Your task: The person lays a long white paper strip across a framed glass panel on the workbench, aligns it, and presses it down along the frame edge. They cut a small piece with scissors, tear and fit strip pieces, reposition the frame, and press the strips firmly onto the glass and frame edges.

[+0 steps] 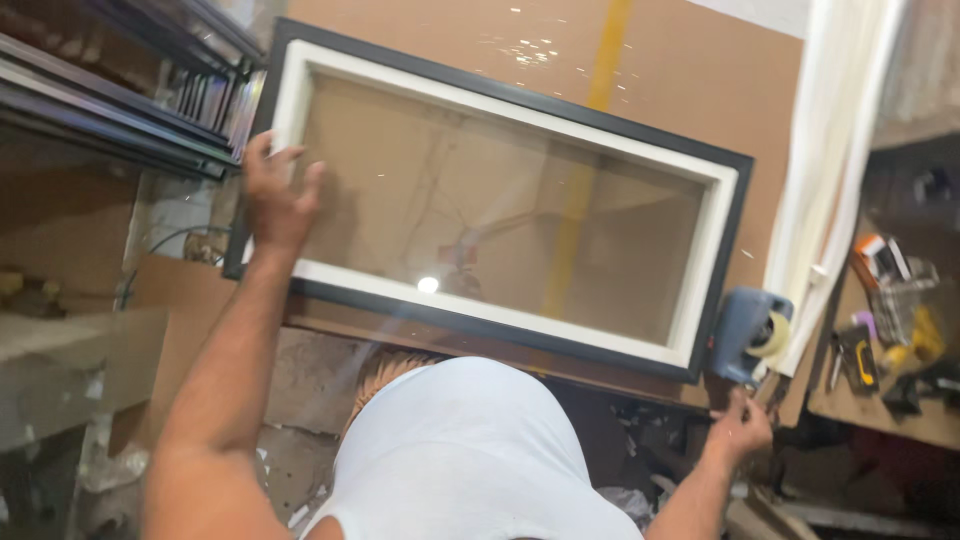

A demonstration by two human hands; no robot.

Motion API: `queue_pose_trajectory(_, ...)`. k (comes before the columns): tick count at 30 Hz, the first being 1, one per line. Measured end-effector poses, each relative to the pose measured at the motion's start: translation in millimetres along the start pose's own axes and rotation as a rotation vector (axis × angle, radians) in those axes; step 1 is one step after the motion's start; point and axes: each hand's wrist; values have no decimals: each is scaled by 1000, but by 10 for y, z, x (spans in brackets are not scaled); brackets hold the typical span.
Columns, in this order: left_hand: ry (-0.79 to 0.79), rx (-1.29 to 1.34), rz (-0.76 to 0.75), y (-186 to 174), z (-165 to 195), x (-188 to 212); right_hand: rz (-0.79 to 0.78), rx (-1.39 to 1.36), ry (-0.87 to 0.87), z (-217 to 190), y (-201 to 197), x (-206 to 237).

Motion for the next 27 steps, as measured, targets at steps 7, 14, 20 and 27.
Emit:
queue_pose_trajectory(7, 95, -27, -106, 465, -606, -632, 217, 201, -104, -980, 486, 826)
queue_pose_trajectory(14, 146, -142, -125, 1003, -1136, -785, 91, 146, -420, -1537, 1150, 932)
queue_pose_trajectory(20, 96, -125, -200, 1109, -1324, -817, -192, -76, -407, -2347, 2061, 1197)
queue_pose_trajectory(27, 65, -140, -251, 1132, -1425, -917, -607, -304, -535, -3458, 3474, 1706)
Point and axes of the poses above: each hand's wrist, its own x-axis away from the middle knuckle, its own y-axis out of the palm, z = x × y, and after that the axes turned 12 degrees about z, right-handed
